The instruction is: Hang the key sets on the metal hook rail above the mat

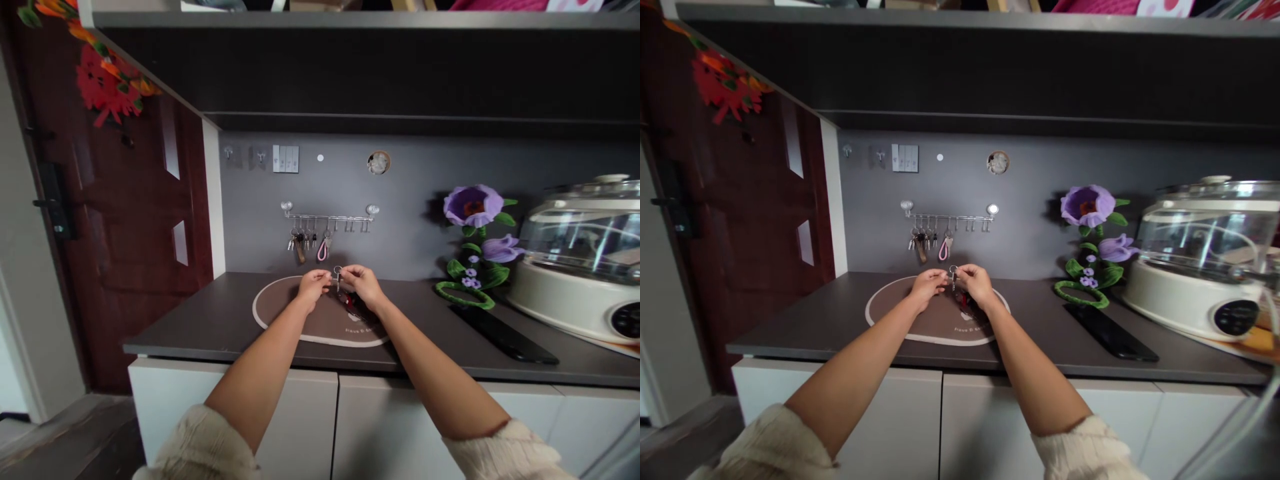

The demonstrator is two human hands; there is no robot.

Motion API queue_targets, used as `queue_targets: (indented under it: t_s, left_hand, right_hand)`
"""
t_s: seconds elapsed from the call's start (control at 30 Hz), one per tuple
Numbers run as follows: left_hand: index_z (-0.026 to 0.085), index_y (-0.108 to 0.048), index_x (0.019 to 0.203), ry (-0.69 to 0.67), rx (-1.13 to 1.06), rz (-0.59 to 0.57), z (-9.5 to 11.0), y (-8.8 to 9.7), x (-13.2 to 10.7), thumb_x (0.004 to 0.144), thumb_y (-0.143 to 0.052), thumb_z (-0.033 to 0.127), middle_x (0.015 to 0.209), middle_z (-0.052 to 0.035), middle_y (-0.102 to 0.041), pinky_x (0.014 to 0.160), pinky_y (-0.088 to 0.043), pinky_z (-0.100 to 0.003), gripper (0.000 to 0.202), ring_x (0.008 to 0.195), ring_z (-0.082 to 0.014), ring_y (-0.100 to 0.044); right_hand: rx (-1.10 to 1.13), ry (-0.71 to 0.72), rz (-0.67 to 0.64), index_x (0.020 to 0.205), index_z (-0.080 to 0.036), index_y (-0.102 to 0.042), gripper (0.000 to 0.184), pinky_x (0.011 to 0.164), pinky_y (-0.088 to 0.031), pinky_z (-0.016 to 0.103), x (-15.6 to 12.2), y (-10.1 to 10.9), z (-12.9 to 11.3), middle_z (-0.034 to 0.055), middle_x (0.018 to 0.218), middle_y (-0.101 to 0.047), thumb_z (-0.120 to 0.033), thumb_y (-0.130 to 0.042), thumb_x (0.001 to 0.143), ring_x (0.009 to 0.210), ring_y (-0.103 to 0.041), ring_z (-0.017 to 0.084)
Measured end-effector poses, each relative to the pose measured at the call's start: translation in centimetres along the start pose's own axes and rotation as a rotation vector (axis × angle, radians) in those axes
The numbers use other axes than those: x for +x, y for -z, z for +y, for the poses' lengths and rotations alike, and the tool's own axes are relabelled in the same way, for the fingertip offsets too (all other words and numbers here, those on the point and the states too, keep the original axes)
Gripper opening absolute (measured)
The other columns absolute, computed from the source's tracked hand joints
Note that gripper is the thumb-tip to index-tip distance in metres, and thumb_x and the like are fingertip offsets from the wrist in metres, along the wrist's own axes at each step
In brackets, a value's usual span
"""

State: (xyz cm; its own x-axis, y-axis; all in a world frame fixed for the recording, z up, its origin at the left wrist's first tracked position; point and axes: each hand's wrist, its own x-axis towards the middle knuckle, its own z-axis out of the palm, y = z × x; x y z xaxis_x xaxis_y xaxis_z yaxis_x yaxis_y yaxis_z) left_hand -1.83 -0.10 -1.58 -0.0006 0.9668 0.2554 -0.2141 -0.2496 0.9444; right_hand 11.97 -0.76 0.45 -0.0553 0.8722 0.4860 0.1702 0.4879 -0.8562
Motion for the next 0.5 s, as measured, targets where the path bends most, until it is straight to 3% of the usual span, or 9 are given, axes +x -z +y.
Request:
queue_targets:
  t_s: [0.2,0.5]
  left_hand:
    - [0.011,-0.058,0.074,-0.068,0.109,0.056,-0.3,0.0,0.1,0.071,-0.054,0.019,0.068,-0.0036,-0.06,0.048,-0.037,-0.017,0.01,0.054,-0.0062,-0.052]
    - [0.013,-0.056,0.066,-0.149,0.302,0.127,-1.7,0.0,1.3,0.072,-0.05,0.016,0.06,-0.0006,-0.058,0.053,-0.038,-0.02,0.009,0.049,-0.0065,-0.048]
  right_hand:
    - [0.211,-0.11,0.057,0.074,-0.015,-0.054,0.017,0.064,-0.047,0.024,0.3,-0.1,-0.3,0.0004,0.07,-0.057,-0.029,-0.059,0.065,0.064,-0.055,0.01]
    - [0.253,-0.128,0.133,0.074,-0.016,-0.05,0.004,0.059,-0.05,0.024,3.9,0.1,-2.5,0.0009,0.069,-0.057,-0.016,-0.047,0.075,0.063,-0.058,0.009]
